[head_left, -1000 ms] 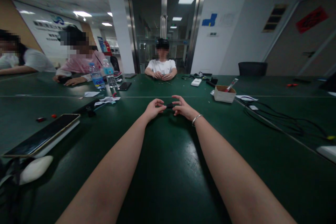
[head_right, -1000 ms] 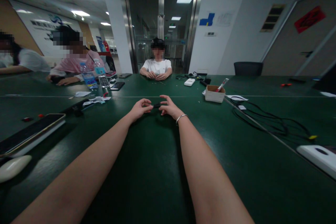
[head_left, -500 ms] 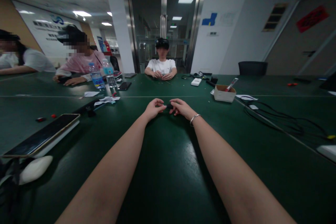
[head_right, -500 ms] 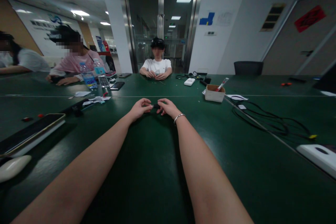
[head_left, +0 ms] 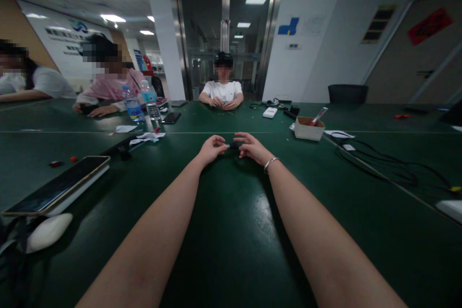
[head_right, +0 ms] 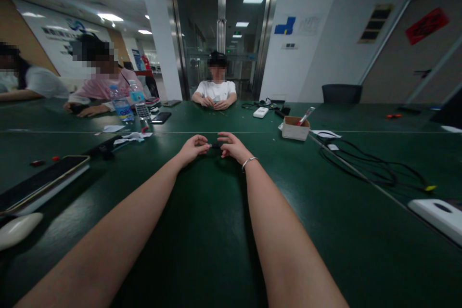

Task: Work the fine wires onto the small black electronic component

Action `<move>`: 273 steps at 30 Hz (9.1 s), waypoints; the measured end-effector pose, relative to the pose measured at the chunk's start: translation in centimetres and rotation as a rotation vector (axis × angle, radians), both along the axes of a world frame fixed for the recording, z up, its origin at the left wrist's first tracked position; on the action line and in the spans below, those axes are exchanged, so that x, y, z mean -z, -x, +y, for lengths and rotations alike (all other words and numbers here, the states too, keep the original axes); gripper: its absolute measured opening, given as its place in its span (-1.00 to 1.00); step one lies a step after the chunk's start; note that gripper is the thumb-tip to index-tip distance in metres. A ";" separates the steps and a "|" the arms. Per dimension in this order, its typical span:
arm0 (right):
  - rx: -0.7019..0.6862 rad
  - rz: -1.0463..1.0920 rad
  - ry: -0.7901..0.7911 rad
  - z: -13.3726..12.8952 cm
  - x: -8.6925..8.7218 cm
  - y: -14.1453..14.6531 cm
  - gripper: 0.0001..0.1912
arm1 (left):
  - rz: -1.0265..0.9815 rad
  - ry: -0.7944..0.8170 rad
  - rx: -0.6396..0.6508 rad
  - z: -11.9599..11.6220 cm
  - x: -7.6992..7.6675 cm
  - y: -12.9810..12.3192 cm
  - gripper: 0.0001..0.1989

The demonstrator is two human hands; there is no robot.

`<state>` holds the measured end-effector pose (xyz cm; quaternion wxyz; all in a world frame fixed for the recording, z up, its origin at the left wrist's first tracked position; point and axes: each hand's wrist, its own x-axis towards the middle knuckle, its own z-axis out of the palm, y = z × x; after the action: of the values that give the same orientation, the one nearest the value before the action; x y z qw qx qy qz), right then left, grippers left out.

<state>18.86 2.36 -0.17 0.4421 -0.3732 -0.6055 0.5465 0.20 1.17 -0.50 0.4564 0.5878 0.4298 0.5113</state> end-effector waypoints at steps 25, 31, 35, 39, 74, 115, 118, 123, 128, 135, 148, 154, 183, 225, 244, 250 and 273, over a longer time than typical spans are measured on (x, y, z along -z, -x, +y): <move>0.021 -0.002 0.000 -0.3 -0.1 -0.1 -0.49 | -0.011 -0.010 -0.015 -0.1 -0.1 0.0 -0.75; 0.076 -0.077 0.058 0.0 -0.1 0.4 -0.82 | -0.016 -0.008 -0.013 -0.1 0.0 -0.1 -0.77; 0.024 -0.030 0.016 0.0 0.0 0.2 -0.68 | -0.016 -0.005 -0.018 0.1 0.1 0.0 -0.77; 0.052 0.022 0.019 -0.1 0.0 0.1 -0.63 | -0.016 -0.012 -0.018 0.1 0.1 0.0 -0.77; -0.040 -0.002 0.038 0.3 0.3 -0.1 -0.82 | 0.501 -0.155 -0.042 0.6 0.8 0.0 -0.63; -0.041 -0.032 -0.013 0.5 0.6 0.0 -0.79 | 0.661 -0.176 -0.164 0.4 0.5 0.0 -0.54; -0.005 -0.043 0.002 0.6 0.7 0.1 -0.86 | 0.621 -0.197 -0.158 0.7 0.9 0.1 -0.56; 0.015 -0.053 0.008 0.6 0.7 0.1 -0.93 | 0.381 -0.092 -0.091 1.0 1.2 0.2 -0.73; 0.028 -0.052 0.014 0.6 0.7 0.1 -0.93 | 0.183 0.003 -0.040 0.8 0.6 0.1 -0.82; 0.009 -0.041 0.031 0.5 0.5 0.1 -0.94 | 0.156 0.021 0.005 0.7 0.4 0.0 -0.80; 0.004 -0.051 0.038 0.6 0.7 0.1 -0.91 | 0.177 -0.004 0.010 0.6 0.4 0.1 -0.78; 0.000 -0.047 0.037 0.8 0.8 0.0 -0.90 | 0.183 -0.007 0.012 0.7 0.5 0.1 -0.76; -0.007 -0.042 0.041 0.4 0.5 0.0 -0.86 | 0.200 -0.009 0.005 0.6 0.4 0.0 -0.77; -0.010 -0.035 0.042 0.4 0.5 -0.1 -0.85 | 0.214 0.010 0.056 0.5 0.3 0.0 -0.70; -0.010 -0.032 0.035 0.3 0.4 0.0 -0.85 | 0.236 -0.010 0.061 0.6 0.4 0.1 -0.69; -0.015 -0.027 0.035 0.4 0.6 -0.1 -0.84 | 0.205 -0.037 0.042 0.5 0.5 0.3 -0.77; -0.019 -0.028 0.049 -0.1 -0.2 0.1 -0.79 | 0.041 -0.100 0.058 0.0 -0.1 0.5 -0.63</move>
<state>18.75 2.23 0.02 0.4190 -0.3859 -0.6016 0.5600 -0.29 1.19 -0.41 0.4321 0.6324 0.3961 0.5064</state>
